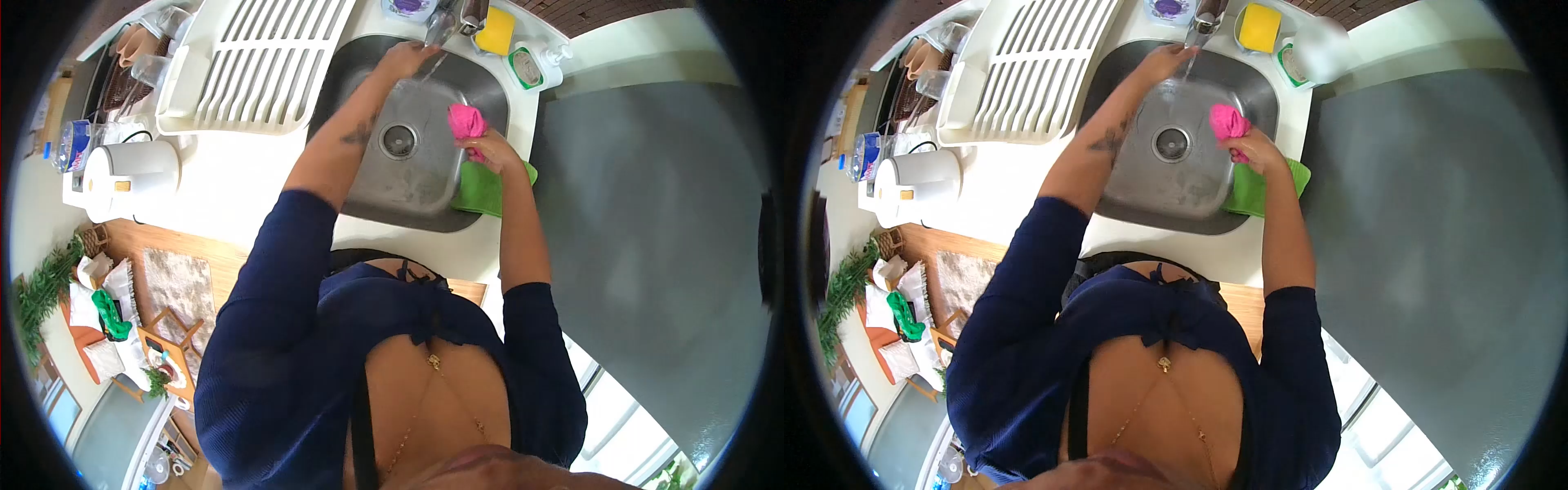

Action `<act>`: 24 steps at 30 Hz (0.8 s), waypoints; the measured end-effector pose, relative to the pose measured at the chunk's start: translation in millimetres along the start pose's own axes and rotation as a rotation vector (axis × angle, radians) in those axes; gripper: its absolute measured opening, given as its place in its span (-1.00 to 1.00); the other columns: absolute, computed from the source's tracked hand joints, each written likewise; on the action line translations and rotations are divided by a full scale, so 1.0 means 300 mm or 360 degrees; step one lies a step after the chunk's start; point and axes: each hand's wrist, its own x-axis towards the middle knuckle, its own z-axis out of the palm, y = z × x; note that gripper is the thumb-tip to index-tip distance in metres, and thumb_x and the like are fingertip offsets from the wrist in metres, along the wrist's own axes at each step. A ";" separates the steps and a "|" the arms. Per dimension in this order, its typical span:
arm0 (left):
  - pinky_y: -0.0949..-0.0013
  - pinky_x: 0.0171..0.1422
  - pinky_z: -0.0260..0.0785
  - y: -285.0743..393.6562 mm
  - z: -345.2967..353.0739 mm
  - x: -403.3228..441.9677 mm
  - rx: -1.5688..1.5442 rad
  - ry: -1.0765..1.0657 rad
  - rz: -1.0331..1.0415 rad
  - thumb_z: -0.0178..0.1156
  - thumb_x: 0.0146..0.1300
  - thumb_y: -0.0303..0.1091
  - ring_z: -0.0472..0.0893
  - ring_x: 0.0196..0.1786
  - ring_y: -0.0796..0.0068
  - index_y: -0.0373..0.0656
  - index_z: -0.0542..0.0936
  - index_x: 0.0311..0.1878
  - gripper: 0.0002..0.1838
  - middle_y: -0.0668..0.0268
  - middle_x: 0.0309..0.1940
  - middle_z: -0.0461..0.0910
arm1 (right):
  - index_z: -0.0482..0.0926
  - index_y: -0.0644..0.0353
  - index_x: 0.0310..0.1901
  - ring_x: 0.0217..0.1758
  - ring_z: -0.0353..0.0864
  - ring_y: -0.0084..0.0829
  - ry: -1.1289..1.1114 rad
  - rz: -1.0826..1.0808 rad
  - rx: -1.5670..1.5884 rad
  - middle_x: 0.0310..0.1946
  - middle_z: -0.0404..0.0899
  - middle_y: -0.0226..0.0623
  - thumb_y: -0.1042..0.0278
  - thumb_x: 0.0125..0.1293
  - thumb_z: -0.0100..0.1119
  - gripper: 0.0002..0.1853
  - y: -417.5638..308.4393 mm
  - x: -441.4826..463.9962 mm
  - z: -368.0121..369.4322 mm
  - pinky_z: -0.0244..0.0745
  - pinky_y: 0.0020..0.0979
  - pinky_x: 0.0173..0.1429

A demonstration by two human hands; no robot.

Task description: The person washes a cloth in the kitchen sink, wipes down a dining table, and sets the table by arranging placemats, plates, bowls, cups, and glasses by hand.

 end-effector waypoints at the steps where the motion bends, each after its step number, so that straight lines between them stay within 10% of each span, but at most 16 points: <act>1: 0.16 0.27 0.15 0.037 0.022 -0.096 0.0206 0.0378 -0.0031 0.09 0.14 -0.15 0.28 0.27 0.23 0.02 0.32 0.24 -0.45 0.22 0.20 0.33 | 0.41 0.12 -0.42 -0.65 0.28 -0.62 -0.0006 -0.0001 0.0012 -0.64 0.32 -0.51 0.52 -0.07 0.28 -0.78 -0.001 0.006 0.013 0.21 -0.54 -0.59; 4: 0.18 0.24 0.23 0.186 0.125 -0.453 0.0939 0.0378 0.1031 0.16 -0.07 -0.37 0.30 0.24 0.12 -0.13 0.31 0.20 -0.36 0.08 0.18 0.31 | 0.37 0.08 -0.44 -0.66 0.24 -0.64 -0.0175 0.0098 0.0118 -0.67 0.24 -0.54 0.51 -0.01 0.25 -0.79 -0.038 0.044 0.050 0.17 -0.57 -0.61; 7: 0.23 0.21 0.27 0.143 0.158 -0.506 0.1453 0.0143 0.0914 0.16 -0.13 -0.47 0.34 0.21 0.17 -0.20 0.30 0.18 -0.34 0.06 0.15 0.33 | 0.40 0.10 -0.45 -0.64 0.26 -0.64 -0.0478 0.0192 -0.0135 -0.67 0.27 -0.51 0.44 -0.06 0.28 -0.80 -0.129 0.041 0.153 0.17 -0.55 -0.61; 10: 0.19 0.07 0.37 0.121 0.117 -0.421 0.1309 0.0116 0.0507 0.17 -0.14 -0.43 0.48 0.03 0.11 -0.20 0.39 0.06 -0.44 0.00 -0.03 0.46 | 0.56 0.32 -0.42 -0.41 0.60 -0.19 -0.0007 -0.0644 -0.1671 -0.48 0.58 -0.01 0.27 -0.18 0.25 -0.70 -0.178 0.040 0.268 0.48 -0.28 -0.37; 17: 0.19 -0.09 0.44 0.171 0.079 -0.434 0.0917 0.0043 0.0102 0.19 -0.12 -0.30 0.58 -0.22 0.05 -0.28 0.53 -0.33 -0.72 -0.05 -0.38 0.57 | 0.57 0.27 -0.34 -0.23 0.56 0.01 0.0517 -0.0806 -0.2225 -0.39 0.56 0.04 0.35 0.03 0.09 -0.80 -0.215 0.008 0.290 0.48 -0.11 -0.21; 24: 0.18 0.09 0.37 -0.055 0.133 -0.353 0.0021 -0.0315 0.0235 0.32 -0.21 -0.12 0.56 -0.11 0.04 -0.25 0.56 -0.17 -0.48 -0.01 -0.24 0.57 | 0.45 0.21 -0.17 -0.19 0.56 0.00 0.0832 -0.1088 -0.2174 -0.27 0.57 0.00 0.26 0.07 0.13 -0.69 -0.147 0.006 0.229 0.49 -0.12 -0.17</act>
